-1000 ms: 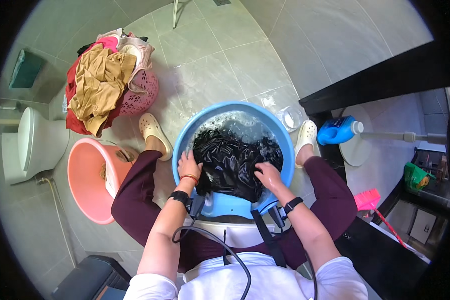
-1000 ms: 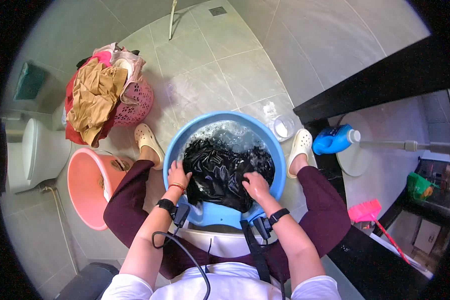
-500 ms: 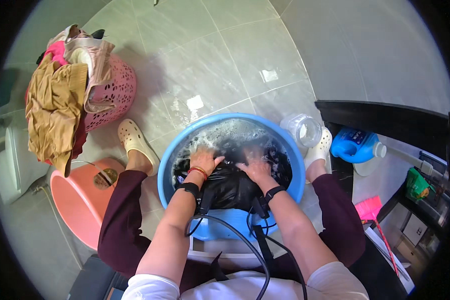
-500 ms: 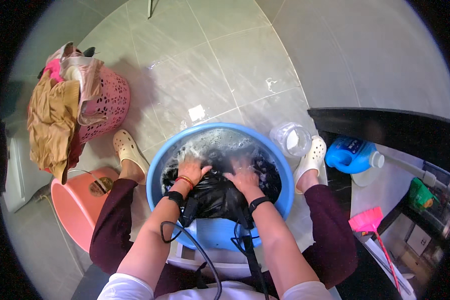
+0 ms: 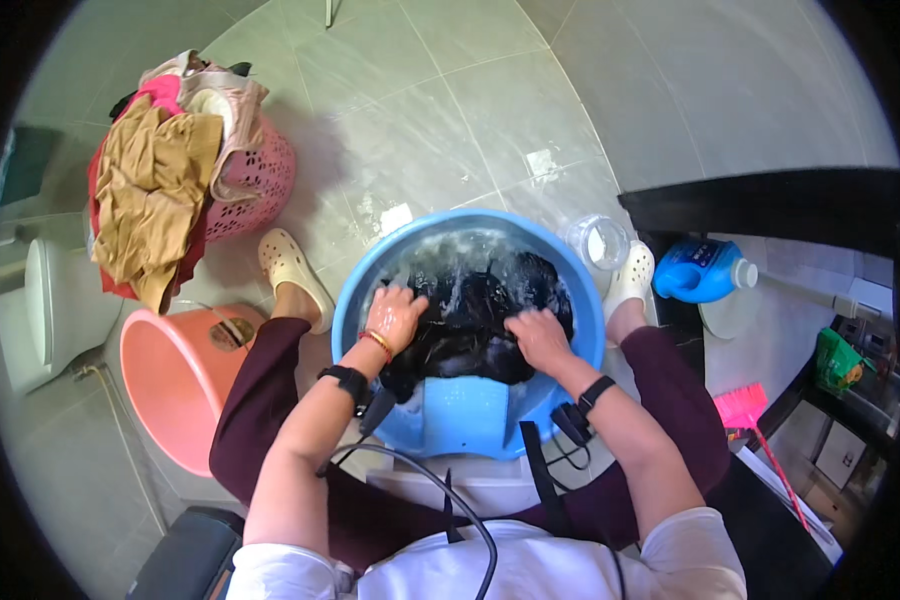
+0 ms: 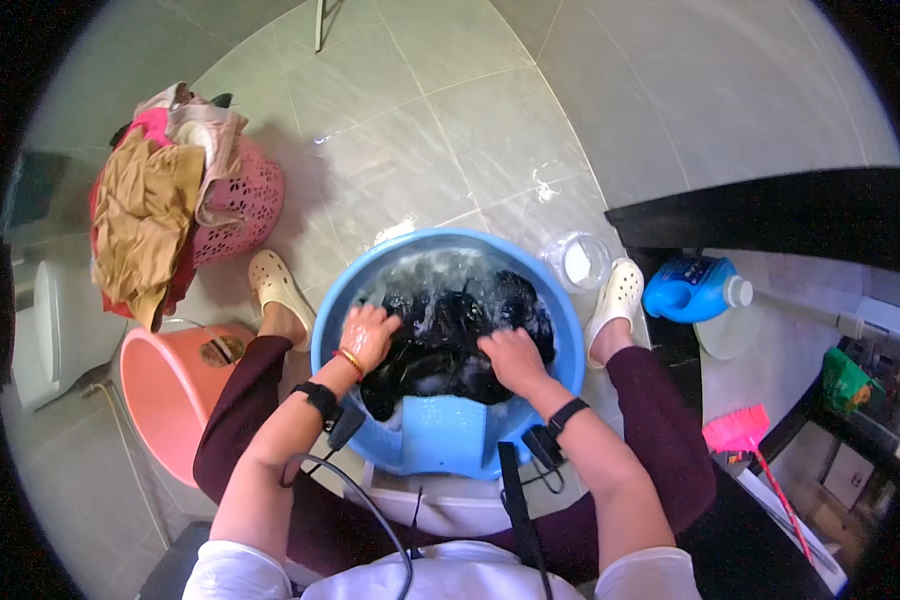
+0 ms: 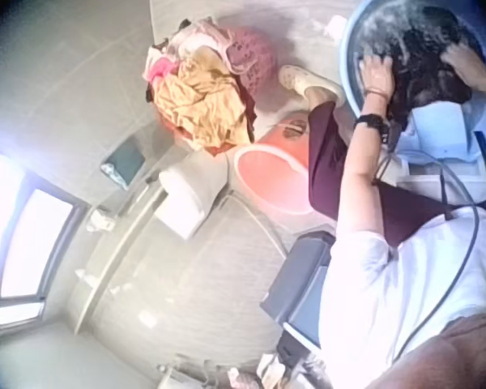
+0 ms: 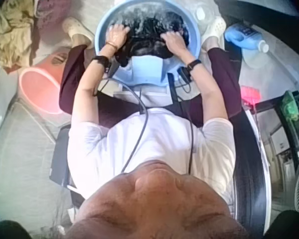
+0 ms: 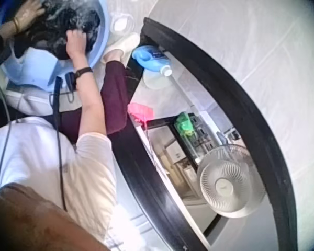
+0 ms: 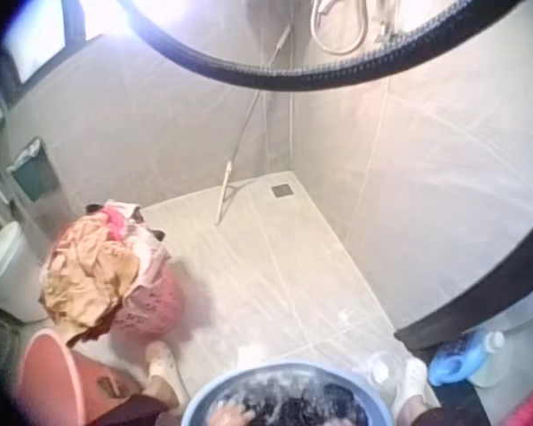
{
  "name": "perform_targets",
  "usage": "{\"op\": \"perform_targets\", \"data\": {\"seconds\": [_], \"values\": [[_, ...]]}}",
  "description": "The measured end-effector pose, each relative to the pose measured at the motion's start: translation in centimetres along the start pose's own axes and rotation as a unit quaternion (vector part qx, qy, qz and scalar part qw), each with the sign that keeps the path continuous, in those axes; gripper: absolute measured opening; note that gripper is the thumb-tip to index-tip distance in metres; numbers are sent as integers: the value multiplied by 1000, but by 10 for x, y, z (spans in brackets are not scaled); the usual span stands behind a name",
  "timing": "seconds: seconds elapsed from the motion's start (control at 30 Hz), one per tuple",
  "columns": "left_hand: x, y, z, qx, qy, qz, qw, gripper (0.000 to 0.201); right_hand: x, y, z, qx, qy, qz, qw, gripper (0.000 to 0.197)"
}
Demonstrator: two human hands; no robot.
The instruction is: Hand-wash several articles of clothing in a basin of soapy water.
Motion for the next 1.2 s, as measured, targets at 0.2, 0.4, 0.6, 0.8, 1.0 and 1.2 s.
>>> {"op": "perform_targets", "data": {"seconds": [0.2,0.4,0.6,0.8,1.0,1.2], "values": [[-86,13,30,-52,-286,-13,957,21,-58,-3,22,115,-60,166,978,19],[-33,26,18,-215,-106,-159,958,18,-20,6,14,138,81,284,945,26],[38,45,31,-304,-69,-265,913,25,11,16,38,91,-8,386,918,60],[89,78,28,-157,-109,-354,916,60,32,58,36,126,150,421,886,40],[93,34,71,-167,-120,-411,888,39,59,44,36,14,138,230,963,49],[65,12,84,-55,-24,-333,941,20,80,58,37,100,53,366,924,48]]}}
Point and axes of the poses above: each hand's wrist, its own x-axis towards the middle knuckle, its own z-axis out of the palm, y = z × x, the point moved 2 cm from there along x, towards the middle knuckle, and after that the axes turned 13 degrees about x, right-handed, at the moved point
